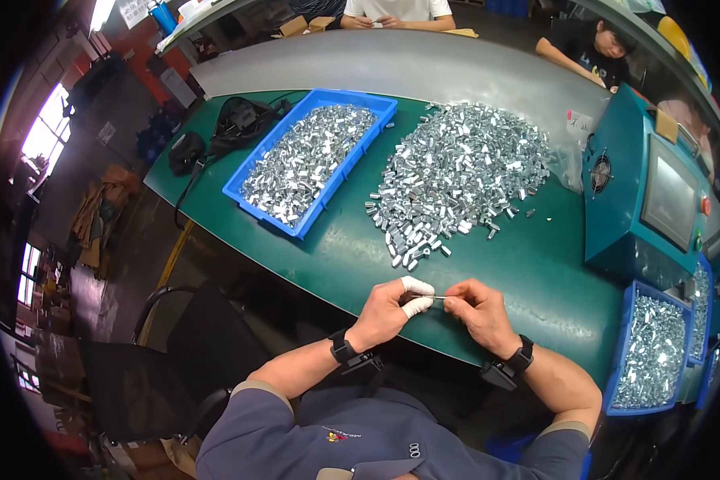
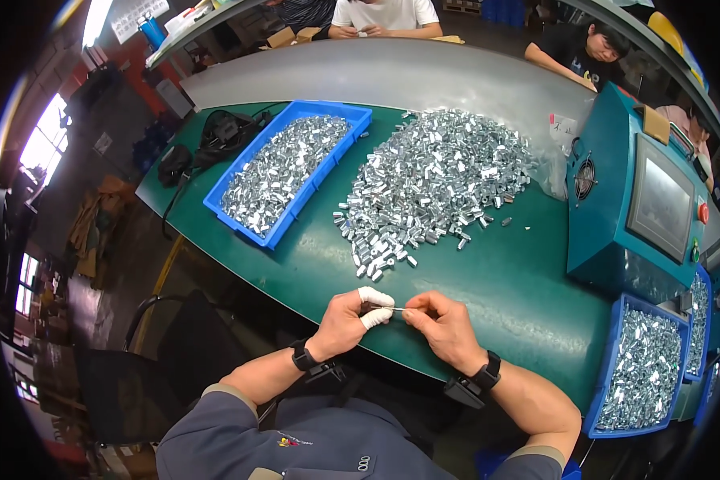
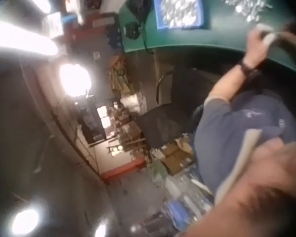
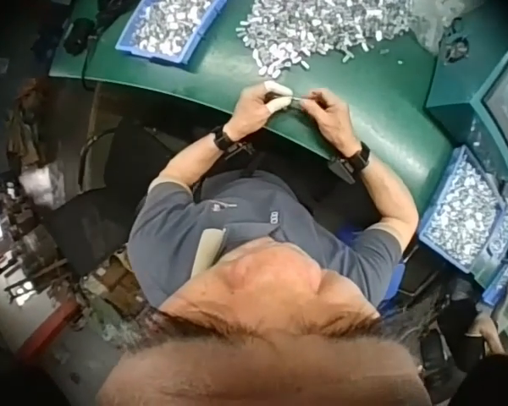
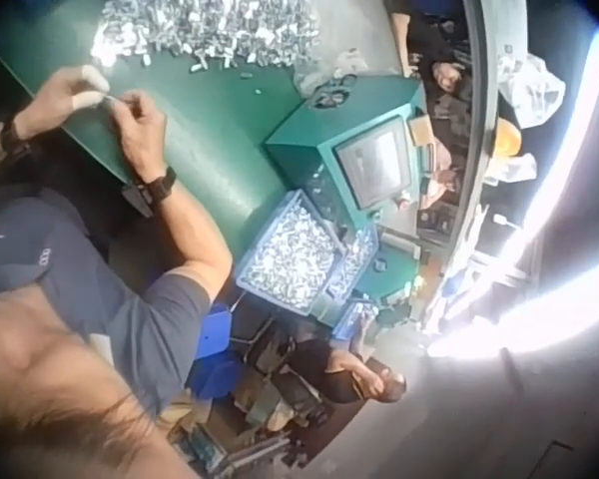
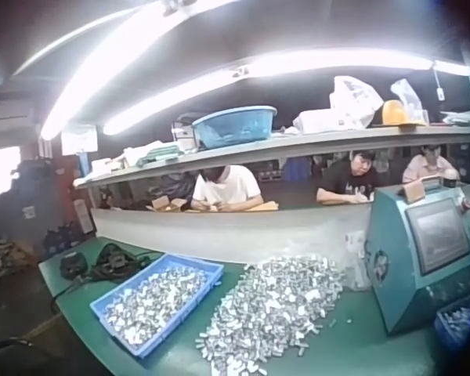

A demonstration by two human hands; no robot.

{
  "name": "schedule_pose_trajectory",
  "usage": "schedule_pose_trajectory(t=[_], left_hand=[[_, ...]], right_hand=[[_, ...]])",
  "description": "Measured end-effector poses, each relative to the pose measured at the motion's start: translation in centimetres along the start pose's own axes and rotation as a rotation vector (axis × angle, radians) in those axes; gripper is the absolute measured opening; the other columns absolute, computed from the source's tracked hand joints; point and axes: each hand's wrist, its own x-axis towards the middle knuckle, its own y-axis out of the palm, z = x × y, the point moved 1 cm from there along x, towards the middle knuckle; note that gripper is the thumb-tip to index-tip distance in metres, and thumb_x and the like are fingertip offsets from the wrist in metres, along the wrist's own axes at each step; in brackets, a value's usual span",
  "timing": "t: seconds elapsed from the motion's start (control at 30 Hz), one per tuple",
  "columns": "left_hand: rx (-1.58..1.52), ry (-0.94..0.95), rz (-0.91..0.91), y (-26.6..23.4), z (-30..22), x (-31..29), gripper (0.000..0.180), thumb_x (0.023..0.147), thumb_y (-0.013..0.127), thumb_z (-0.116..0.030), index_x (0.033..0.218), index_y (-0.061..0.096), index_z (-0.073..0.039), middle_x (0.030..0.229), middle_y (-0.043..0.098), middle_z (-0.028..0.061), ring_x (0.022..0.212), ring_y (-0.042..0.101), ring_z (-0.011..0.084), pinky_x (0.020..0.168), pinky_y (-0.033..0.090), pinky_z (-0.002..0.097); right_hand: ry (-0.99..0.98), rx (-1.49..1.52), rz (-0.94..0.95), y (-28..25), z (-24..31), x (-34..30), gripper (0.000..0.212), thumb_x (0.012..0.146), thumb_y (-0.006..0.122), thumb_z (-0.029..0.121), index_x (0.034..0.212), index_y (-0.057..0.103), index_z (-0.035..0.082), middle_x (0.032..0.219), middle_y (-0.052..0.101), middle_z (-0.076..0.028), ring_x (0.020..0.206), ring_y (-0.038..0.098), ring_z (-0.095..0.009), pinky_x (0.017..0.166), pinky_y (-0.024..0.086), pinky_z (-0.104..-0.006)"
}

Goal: The person picks up a metal rod and a metal piece by hand, slides the piece onto the rod, and then places the rod back on the table, repeating this process multiple times.

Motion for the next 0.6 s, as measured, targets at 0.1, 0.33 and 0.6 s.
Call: schedule_pose_trajectory(t=[0.1, 0.33, 0.6], left_hand=[[0.021, -0.002, -0.011, 0.0, -0.2, -0.2, 0.016, 0.097, 0.072, -0.004, 0.112, 0.069, 0.002, 0.099, 0.073, 0.0058, 0.089, 0.070, 0.0120, 0.081, 0.057, 0.0272], [0.191, 0.078, 0.024, -0.1, -0.5, 0.0, 0.016, 0.096, 0.074, -0.005, 0.111, 0.070, 0.002, 0.098, 0.073, 0.0054, 0.088, 0.071, 0.0114, 0.080, 0.057, 0.0265], [0.180, 0.079, -0.017, -1.4, -1.5, 0.4, 0.015, 0.096, 0.073, -0.003, 0.110, 0.070, 0.002, 0.097, 0.073, 0.0053, 0.088, 0.070, 0.0122, 0.080, 0.057, 0.0272]], right_hand=[[-0.003, -0.042, 0.017, -0.4, -1.1, -0.2, 0.014, 0.100, 0.071, 0.014, 0.096, 0.071, 0.000, 0.080, 0.070, -0.001, 0.074, 0.062, -0.006, 0.066, 0.049, -0.0231], [0.007, -0.225, 0.045, -0.2, -0.1, 0.1, 0.033, 0.106, 0.063, 0.024, 0.084, 0.068, 0.000, 0.071, 0.066, -0.001, 0.063, 0.061, -0.007, 0.057, 0.047, -0.0242], [-0.029, -0.109, 0.022, -0.8, -0.9, 0.2, 0.034, 0.107, 0.061, 0.024, 0.083, 0.066, 0.001, 0.072, 0.066, 0.000, 0.063, 0.061, -0.007, 0.056, 0.046, -0.0235]])
